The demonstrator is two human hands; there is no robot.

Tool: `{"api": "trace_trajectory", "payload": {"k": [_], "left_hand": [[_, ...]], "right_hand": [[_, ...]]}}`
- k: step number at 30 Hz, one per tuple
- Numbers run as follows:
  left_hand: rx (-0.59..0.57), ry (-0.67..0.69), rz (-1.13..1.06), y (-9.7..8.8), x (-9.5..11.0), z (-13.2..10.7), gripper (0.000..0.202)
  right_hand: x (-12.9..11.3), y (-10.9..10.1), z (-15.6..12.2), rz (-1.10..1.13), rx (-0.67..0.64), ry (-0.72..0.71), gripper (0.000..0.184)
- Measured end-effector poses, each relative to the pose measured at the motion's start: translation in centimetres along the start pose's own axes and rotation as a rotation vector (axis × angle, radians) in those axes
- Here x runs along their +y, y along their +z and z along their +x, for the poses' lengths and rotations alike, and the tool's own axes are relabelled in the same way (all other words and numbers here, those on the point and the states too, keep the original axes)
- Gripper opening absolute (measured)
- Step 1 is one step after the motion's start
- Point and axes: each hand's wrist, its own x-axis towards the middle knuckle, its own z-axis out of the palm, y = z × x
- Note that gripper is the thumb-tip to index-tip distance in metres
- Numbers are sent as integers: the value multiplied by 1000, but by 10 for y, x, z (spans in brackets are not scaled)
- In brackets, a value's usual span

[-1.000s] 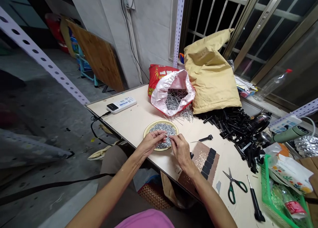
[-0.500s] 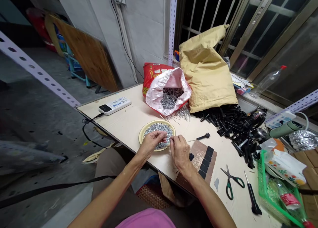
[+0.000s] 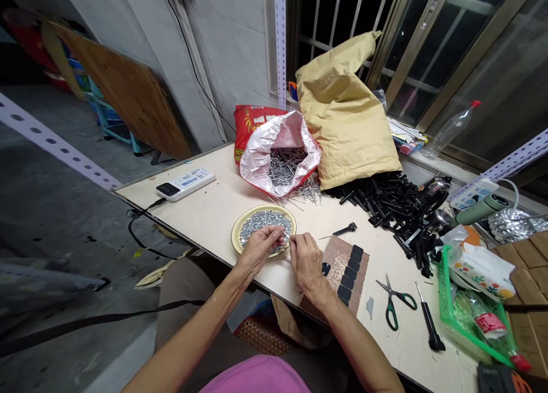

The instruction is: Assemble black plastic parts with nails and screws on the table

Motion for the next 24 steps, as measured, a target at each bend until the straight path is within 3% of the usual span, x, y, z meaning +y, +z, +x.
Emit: {"api": "trace_trajectory", "payload": {"k": [9, 18, 24], "left_hand": [[-71, -188, -128, -5, -1, 2, 32], [-116, -178, -118, -5, -1, -1, 33], [-87, -137, -80, -3, -3, -2, 38]], "right_hand": [[0, -5, -6, -5, -20, 48, 20], [-1, -9, -9, 31, -8, 71, 20], [-1, -10, -12, 70, -20, 106, 20]]}}
